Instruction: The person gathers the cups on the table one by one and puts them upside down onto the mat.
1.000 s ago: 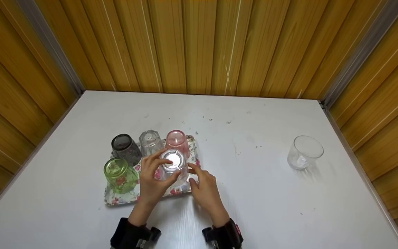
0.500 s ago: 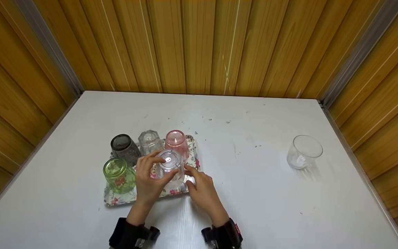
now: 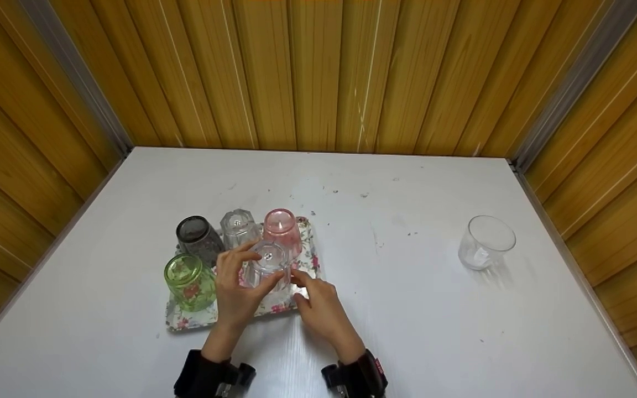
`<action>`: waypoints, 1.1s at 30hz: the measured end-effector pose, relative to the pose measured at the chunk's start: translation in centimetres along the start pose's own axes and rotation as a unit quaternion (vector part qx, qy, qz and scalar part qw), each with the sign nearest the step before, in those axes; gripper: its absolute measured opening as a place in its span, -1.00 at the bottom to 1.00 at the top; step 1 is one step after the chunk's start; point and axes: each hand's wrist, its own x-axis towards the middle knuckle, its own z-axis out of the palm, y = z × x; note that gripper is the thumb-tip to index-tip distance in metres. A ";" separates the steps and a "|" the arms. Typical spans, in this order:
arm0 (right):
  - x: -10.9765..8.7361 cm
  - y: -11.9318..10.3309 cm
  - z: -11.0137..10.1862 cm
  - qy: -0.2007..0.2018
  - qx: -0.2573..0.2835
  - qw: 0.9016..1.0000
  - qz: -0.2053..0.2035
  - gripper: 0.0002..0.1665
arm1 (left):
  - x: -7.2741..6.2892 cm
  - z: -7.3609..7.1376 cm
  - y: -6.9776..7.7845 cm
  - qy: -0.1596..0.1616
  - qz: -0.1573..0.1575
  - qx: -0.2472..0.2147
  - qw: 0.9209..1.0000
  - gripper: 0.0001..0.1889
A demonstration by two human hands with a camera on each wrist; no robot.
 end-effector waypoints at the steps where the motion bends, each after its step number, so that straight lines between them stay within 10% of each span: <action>1: 0.0 0.0 0.0 -0.004 0.002 1.000 0.001 -0.52 | 0.0 0.0 0.0 -0.001 0.000 -0.001 1.000 -0.50; 33: 0.0 0.2 -0.4 -0.012 0.054 0.998 0.011 -0.46 | 0.1 -0.1 -0.2 0.014 -0.030 -0.013 0.999 -0.49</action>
